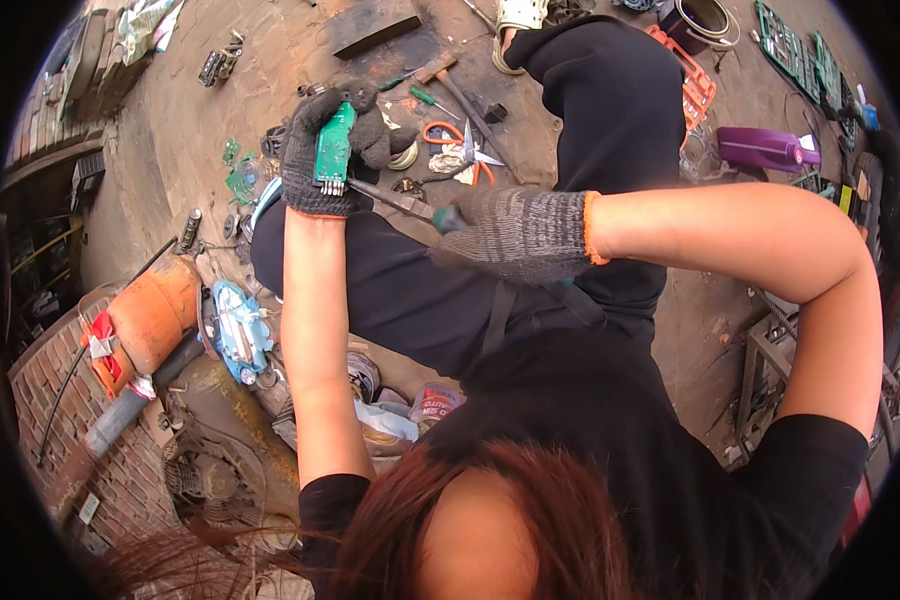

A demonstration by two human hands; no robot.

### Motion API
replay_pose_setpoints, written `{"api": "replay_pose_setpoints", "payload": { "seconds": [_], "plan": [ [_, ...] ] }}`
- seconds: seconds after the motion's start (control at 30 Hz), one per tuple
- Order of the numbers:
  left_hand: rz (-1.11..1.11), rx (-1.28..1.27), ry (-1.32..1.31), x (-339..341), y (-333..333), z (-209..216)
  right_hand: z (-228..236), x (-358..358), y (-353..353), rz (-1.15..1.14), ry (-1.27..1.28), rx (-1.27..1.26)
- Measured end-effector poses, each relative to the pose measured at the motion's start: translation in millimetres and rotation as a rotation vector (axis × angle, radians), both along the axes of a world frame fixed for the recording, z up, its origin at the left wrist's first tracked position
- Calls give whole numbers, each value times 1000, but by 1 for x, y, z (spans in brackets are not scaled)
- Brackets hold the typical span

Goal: The person sits on the ground and uses pliers to remove components from a green circuit board. They repeatedly grip and pull parts off the board, placing the removed pieces on the floor.

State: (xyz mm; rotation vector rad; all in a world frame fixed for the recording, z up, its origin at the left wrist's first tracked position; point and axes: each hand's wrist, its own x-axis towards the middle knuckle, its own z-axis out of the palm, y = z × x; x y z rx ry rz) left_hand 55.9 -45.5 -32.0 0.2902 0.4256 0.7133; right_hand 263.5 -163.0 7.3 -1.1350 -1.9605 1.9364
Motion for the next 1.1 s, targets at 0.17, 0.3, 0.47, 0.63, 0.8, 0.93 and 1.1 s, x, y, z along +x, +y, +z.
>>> {"api": "replay_pose_setpoints", "payload": {
  "seconds": [0.17, 0.3, 0.47, 0.63, 0.8, 0.93, 1.1],
  "plan": [
    [-1, 51, 211, 1, -1, 0, 8, -6, 9, -54, -177, -69],
    [30, 23, 168, 7, -3, 1, 4, -7, 8, -64, -243, 15],
    [68, 0, 178, 2, 1, -5, -9, -9, 10, -44, -278, 145],
    [246, -248, 21, -2, 13, -26, -13, -13, 19, -159, -359, 188],
    [415, -153, 95, 7, 21, -13, -11, -5, 30, -285, -384, 390],
    [445, -29, -51, 12, 21, -10, -22, -11, 23, -456, -381, 590],
    [680, -40, -282, 8, 26, -1, -32, -32, 14, -814, -259, 614]
  ]
}}
